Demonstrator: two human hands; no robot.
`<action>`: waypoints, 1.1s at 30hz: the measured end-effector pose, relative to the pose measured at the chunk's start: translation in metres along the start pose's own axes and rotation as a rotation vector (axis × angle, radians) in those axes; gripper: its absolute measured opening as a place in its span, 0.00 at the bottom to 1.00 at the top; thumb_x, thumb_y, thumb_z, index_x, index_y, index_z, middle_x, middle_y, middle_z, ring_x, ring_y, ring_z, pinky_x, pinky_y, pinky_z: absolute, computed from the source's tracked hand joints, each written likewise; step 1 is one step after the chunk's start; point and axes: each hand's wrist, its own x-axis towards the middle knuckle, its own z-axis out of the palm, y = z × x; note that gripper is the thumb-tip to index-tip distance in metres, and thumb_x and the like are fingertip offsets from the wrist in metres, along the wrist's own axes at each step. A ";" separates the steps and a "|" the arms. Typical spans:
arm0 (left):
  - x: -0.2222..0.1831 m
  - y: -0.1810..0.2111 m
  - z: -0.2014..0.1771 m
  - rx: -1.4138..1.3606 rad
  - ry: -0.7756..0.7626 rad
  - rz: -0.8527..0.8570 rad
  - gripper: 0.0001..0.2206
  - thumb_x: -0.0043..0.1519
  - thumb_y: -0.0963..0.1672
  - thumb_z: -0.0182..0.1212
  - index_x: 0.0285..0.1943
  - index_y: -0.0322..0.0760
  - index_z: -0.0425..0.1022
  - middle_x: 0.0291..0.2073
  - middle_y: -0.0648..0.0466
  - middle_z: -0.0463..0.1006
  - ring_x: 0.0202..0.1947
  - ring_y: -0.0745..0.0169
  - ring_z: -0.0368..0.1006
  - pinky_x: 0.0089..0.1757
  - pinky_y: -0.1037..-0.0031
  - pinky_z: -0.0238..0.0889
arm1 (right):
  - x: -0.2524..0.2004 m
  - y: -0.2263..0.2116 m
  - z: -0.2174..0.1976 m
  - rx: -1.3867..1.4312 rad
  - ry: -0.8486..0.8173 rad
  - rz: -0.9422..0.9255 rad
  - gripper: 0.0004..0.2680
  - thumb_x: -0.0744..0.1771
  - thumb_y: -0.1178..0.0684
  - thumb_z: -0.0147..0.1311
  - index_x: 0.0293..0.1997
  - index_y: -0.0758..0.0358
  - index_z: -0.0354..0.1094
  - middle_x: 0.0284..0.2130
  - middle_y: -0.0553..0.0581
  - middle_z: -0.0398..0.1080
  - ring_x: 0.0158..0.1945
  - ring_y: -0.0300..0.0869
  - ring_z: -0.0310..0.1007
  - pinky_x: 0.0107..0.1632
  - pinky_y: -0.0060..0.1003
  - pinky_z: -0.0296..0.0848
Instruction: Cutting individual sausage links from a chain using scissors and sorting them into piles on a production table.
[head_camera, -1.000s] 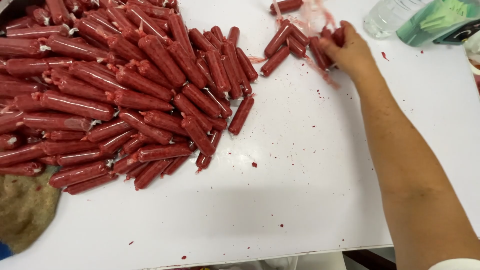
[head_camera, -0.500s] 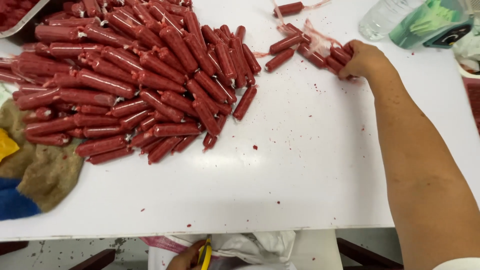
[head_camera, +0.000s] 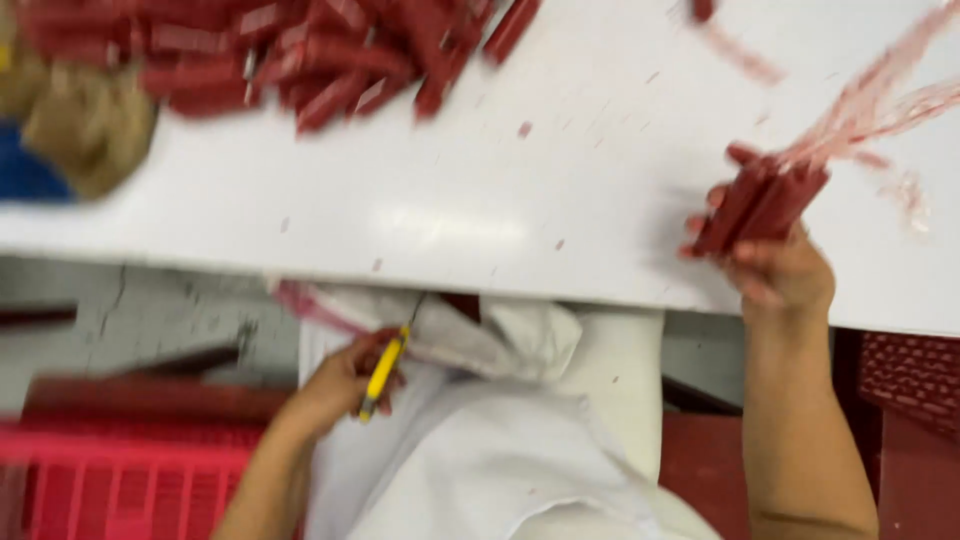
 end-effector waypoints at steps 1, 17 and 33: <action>-0.023 0.004 0.004 -0.031 0.030 -0.042 0.37 0.47 0.33 0.57 0.71 0.47 0.67 0.33 0.39 0.82 0.17 0.51 0.74 0.17 0.71 0.56 | -0.016 0.029 0.018 0.028 -0.004 0.053 0.38 0.60 0.68 0.63 0.78 0.61 0.42 0.51 0.65 0.70 0.53 0.58 0.75 0.51 0.59 0.79; -0.136 -0.021 -0.010 -0.030 -0.296 0.341 0.36 0.51 0.39 0.68 0.72 0.32 0.61 0.43 0.30 0.81 0.32 0.40 0.84 0.25 0.71 0.74 | 0.019 0.254 0.062 -0.512 0.097 0.794 0.31 0.52 0.68 0.68 0.61 0.71 0.61 0.39 0.70 0.72 0.36 0.57 0.77 0.31 0.46 0.80; -0.094 -0.004 0.003 0.392 -0.243 0.220 0.36 0.53 0.37 0.67 0.74 0.40 0.61 0.48 0.34 0.80 0.38 0.42 0.80 0.31 0.73 0.71 | 0.018 0.237 0.070 -0.469 -0.113 0.809 0.28 0.50 0.71 0.66 0.55 0.71 0.67 0.32 0.70 0.73 0.31 0.57 0.78 0.27 0.45 0.80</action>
